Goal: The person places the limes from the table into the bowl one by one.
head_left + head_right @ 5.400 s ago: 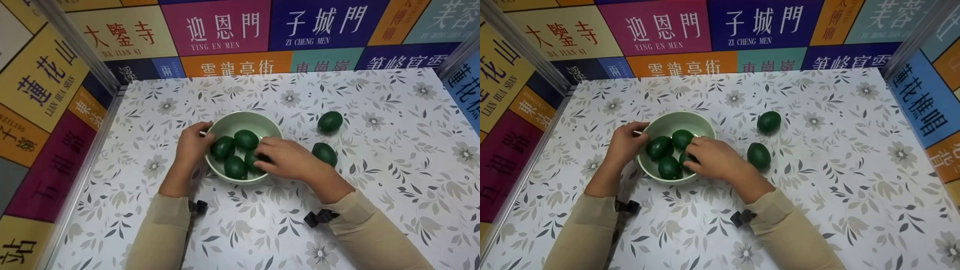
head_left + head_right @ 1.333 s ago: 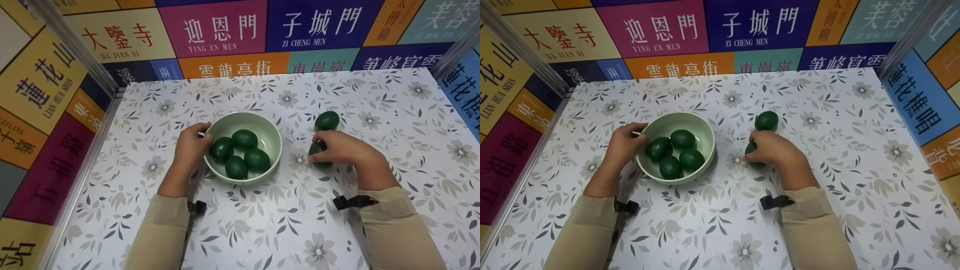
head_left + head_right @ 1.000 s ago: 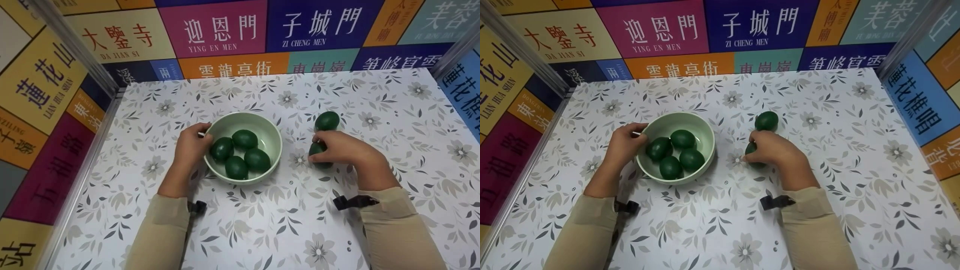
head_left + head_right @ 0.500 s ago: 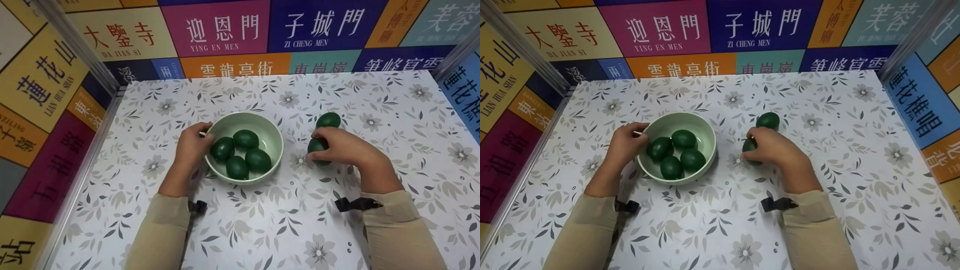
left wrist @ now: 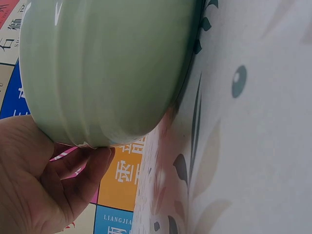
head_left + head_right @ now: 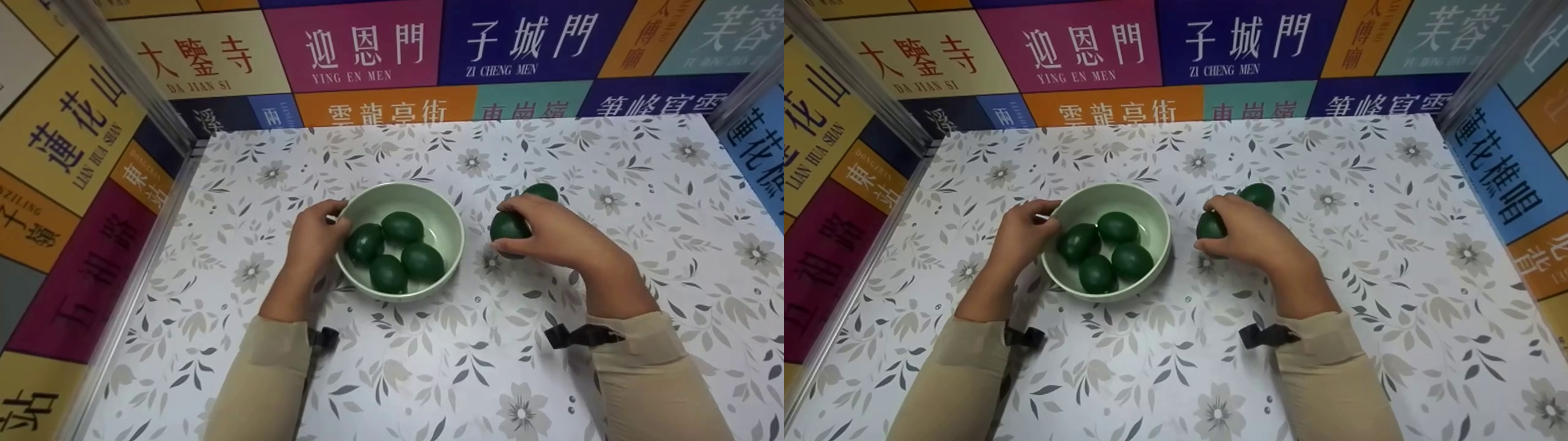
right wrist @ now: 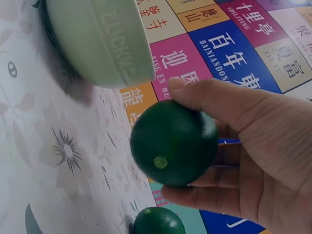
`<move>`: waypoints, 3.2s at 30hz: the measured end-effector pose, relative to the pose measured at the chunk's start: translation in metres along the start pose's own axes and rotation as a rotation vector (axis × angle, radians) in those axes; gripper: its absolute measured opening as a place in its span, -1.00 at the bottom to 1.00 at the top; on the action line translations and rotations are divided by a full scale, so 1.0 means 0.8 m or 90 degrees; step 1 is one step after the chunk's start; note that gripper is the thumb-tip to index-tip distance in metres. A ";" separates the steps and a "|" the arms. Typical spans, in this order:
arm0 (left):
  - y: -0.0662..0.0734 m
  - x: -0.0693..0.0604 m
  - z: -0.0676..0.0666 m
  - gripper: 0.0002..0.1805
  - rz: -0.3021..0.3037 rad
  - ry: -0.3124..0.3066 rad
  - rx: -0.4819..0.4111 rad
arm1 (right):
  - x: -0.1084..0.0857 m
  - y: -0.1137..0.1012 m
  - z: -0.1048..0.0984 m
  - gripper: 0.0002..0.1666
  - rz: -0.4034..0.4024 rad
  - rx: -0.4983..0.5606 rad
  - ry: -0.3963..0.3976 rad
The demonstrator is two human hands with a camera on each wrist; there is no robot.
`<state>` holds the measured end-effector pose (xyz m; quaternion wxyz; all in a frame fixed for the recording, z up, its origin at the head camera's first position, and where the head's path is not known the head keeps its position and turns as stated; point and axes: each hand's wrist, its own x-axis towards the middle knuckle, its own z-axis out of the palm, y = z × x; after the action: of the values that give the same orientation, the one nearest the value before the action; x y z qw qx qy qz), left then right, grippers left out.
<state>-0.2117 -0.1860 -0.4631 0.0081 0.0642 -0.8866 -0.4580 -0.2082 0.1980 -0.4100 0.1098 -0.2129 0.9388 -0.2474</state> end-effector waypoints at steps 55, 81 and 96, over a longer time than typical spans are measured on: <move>0.001 -0.003 0.002 -0.54 -0.008 0.002 -0.011 | 0.053 -0.069 0.077 -0.27 -0.172 -0.057 0.127; 0.000 -0.002 -0.001 -0.54 -0.009 -0.001 -0.017 | 0.049 -0.079 0.080 -0.80 -0.232 -0.109 0.110; 0.000 -0.002 0.000 -0.55 -0.016 -0.002 -0.007 | 0.047 -0.084 0.081 -0.92 -0.239 -0.137 0.073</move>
<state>-0.2101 -0.1856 -0.4627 0.0016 0.0744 -0.8831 -0.4632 -0.1982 0.1008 -0.4349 -0.0149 -0.3801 0.9085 -0.1732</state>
